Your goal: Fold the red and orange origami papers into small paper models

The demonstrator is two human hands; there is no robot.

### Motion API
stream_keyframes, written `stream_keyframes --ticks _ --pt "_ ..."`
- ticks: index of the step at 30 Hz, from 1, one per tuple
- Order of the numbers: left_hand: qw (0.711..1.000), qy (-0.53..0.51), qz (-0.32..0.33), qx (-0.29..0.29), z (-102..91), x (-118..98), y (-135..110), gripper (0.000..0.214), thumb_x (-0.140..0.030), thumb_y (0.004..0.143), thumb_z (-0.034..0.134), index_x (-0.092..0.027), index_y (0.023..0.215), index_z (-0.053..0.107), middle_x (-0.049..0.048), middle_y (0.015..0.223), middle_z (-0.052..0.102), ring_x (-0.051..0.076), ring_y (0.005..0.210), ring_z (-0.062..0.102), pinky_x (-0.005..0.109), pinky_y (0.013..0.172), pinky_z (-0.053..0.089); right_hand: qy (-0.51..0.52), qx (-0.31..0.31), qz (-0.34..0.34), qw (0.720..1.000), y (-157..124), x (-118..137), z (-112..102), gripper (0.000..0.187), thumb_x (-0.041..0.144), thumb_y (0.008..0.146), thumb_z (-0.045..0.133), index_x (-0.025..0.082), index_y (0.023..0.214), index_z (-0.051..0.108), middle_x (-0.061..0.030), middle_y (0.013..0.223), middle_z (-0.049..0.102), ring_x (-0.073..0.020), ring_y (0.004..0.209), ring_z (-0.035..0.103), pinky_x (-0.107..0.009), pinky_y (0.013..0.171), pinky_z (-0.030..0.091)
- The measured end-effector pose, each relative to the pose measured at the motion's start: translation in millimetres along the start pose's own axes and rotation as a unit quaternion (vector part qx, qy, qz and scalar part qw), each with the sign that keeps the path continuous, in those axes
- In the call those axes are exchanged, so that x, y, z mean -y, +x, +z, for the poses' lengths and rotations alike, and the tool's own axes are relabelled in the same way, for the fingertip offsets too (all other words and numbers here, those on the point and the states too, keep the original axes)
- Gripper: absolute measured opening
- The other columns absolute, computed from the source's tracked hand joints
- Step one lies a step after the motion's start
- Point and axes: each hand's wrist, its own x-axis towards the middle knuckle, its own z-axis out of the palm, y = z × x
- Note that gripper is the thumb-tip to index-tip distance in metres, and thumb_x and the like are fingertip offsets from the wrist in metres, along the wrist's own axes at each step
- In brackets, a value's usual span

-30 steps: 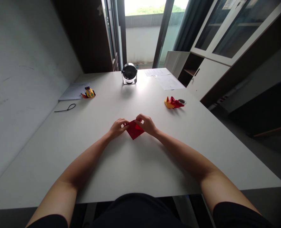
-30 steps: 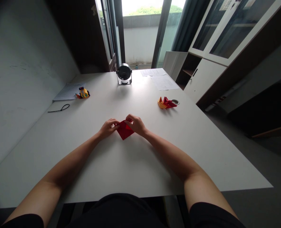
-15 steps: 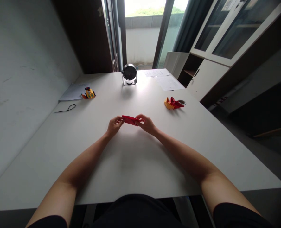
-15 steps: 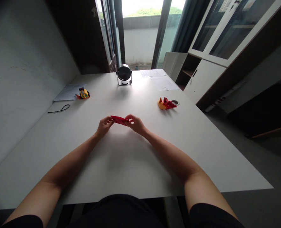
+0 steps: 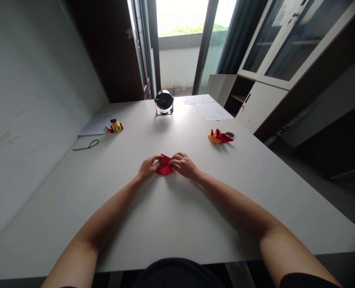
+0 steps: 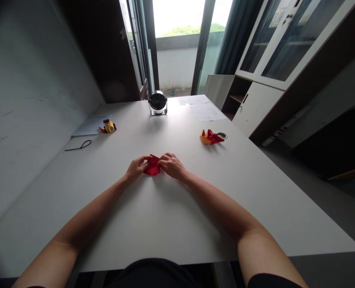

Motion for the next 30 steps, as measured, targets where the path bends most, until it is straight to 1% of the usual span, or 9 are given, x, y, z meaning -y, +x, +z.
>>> stream_keyframes --ticks 4,7,9,12,17,21,26,28,30 --pt "0.986 0.155 0.061 0.017 1.8 -2.1 -1.0 0.039 -0.019 0.087 0.058 -0.028 0.124 0.067 0.0033 0.128 0.068 0.024 0.121 0.058 0.041 0.108 0.044 0.024 0.037 0.009 0.999 -0.9 -4.8 2.7 0.019 0.022 0.093 0.063 0.027 0.107 0.074 -0.007 0.113 0.069 -0.0228 0.108 0.056 -0.038 0.095 0.045" --pt "0.976 0.204 0.072 0.005 0.1 -3.1 -0.9 0.029 -0.022 0.089 0.058 -0.026 0.116 0.07 0.0054 0.129 0.065 0.025 0.122 0.056 0.042 0.108 0.044 0.033 0.032 0.021 0.999 -0.2 -7.1 2.2 0.017 0.023 0.093 0.063 0.027 0.105 0.075 -0.007 0.11 0.069 -0.0216 0.104 0.058 -0.037 0.093 0.046" --pt "0.976 0.209 0.068 -0.004 -2.3 -3.7 -0.8 0.022 -0.025 0.092 0.055 -0.026 0.106 0.072 0.0057 0.119 0.068 0.024 0.114 0.059 0.041 0.104 0.046 0.035 0.023 0.029 0.999 0.3 -8.9 1.1 0.017 0.025 0.095 0.061 0.027 0.103 0.075 -0.007 0.107 0.07 -0.0208 0.1 0.059 -0.035 0.091 0.047" --pt "0.977 0.201 0.065 0.007 -5.6 -6.1 -1.1 0.022 -0.032 0.095 0.053 -0.025 0.1 0.073 0.0052 0.106 0.069 0.023 0.106 0.061 0.04 0.099 0.047 0.046 0.013 0.044 0.998 0.1 -12.6 -0.3 0.019 0.029 0.097 0.058 0.027 0.101 0.076 -0.0069 0.103 0.071 -0.02 0.097 0.06 -0.032 0.087 0.049" --pt "0.971 0.217 0.09 0.044 -5.7 -10.7 -1.6 0.028 -0.05 0.091 0.06 -0.026 0.099 0.073 0.0052 0.113 0.068 0.025 0.109 0.058 0.042 0.101 0.044 0.061 0.004 0.076 0.995 -1.3 -18.7 1.9 0.022 0.035 0.099 0.057 0.028 0.097 0.077 -0.0056 0.102 0.072 -0.0192 0.096 0.062 -0.031 0.087 0.049" --pt "0.97 0.226 0.085 0.044 -3.4 -7.7 -1.3 0.02 -0.042 0.091 0.061 -0.026 0.097 0.072 0.0048 0.112 0.068 0.025 0.107 0.058 0.041 0.099 0.044 0.047 -0.008 0.1 0.994 -1.8 -19.6 4.3 0.023 0.036 0.098 0.058 0.026 0.089 0.077 -0.0057 0.096 0.071 -0.0193 0.094 0.06 -0.031 0.085 0.048" --pt "0.968 0.232 0.084 0.044 -1.2 -4.6 -1.0 0.012 -0.033 0.088 0.065 -0.027 0.096 0.07 0.0042 0.111 0.067 0.025 0.107 0.057 0.041 0.099 0.044 0.008 -0.017 0.134 0.991 -0.8 -14.8 2.8 0.015 0.034 0.095 0.063 0.024 0.096 0.074 -0.006 0.096 0.068 -0.0203 0.094 0.057 -0.031 0.083 0.046" --pt "0.968 0.233 0.082 0.041 -0.6 -5.5 -1.1 0.015 -0.033 0.086 0.067 -0.026 0.099 0.069 0.0049 0.111 0.067 0.026 0.108 0.057 0.042 0.099 0.045 -0.016 -0.016 0.148 0.989 0.1 -12.6 2.0 0.015 0.034 0.094 0.064 0.024 0.1 0.073 -0.007 0.097 0.067 -0.0216 0.096 0.056 -0.032 0.084 0.046" --pt "0.969 0.233 0.077 0.034 -0.3 -7.3 -1.3 0.027 -0.033 0.084 0.069 -0.026 0.11 0.066 0.0063 0.113 0.065 0.027 0.11 0.057 0.043 0.1 0.045 -0.039 -0.01 0.161 0.986 1.1 -11.0 1.7 0.018 0.034 0.093 0.065 0.024 0.106 0.073 -0.0081 0.099 0.066 -0.0229 0.098 0.055 -0.034 0.087 0.046"
